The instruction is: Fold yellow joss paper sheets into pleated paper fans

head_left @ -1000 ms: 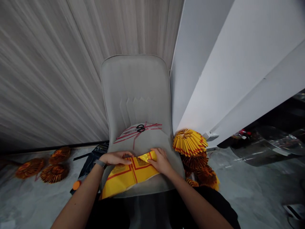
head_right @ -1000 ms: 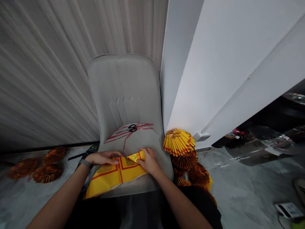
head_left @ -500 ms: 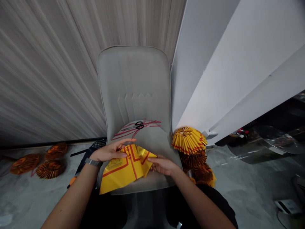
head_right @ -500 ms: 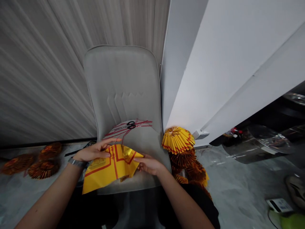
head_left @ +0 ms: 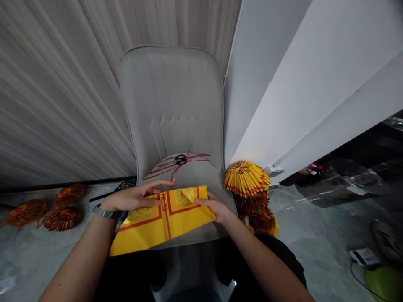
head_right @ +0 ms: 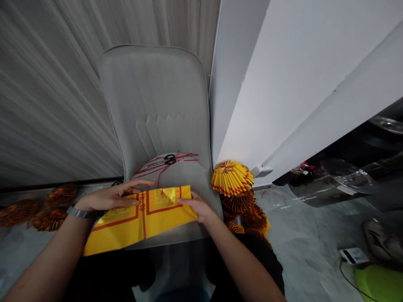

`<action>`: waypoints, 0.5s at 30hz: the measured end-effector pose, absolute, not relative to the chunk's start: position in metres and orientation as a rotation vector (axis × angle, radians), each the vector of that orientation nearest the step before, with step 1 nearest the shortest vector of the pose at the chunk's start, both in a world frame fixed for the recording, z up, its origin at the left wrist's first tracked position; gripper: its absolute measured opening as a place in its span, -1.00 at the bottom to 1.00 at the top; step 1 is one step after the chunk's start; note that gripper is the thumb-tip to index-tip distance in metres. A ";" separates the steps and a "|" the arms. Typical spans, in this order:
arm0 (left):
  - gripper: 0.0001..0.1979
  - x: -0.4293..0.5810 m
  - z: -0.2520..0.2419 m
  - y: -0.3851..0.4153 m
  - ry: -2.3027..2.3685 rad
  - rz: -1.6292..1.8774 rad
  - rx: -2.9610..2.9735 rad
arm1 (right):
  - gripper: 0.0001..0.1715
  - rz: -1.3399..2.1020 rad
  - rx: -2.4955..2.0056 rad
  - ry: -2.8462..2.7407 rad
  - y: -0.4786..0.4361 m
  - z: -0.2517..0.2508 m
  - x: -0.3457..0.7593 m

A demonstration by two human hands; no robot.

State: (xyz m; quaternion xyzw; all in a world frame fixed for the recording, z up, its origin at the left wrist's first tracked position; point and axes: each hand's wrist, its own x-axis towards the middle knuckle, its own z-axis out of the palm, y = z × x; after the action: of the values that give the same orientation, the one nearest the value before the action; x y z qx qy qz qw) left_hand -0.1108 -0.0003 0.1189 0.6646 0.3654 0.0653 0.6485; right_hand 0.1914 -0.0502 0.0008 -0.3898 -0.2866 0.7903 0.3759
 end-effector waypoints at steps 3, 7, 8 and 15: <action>-0.21 -0.113 0.111 0.008 0.910 0.143 1.733 | -0.39 1.710 -1.160 -0.766 -0.041 0.006 0.206; -0.13 -0.117 0.084 0.022 0.892 0.039 1.875 | -0.45 1.416 -1.359 -0.901 -0.038 -0.002 0.219; -0.13 -0.118 0.076 0.025 0.868 0.011 1.873 | -0.48 1.368 -1.391 -0.973 -0.038 -0.006 0.221; -0.30 -0.115 0.034 0.028 1.396 -0.050 1.837 | -0.51 1.015 -1.547 -1.307 -0.035 -0.040 0.225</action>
State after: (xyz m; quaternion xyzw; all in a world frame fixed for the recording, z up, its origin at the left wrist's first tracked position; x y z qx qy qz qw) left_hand -0.1149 0.0282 0.0338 0.7278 0.5531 -0.0197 0.4050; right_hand 0.2248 -0.0354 -0.0395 -0.6184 -0.5226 0.4058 0.4241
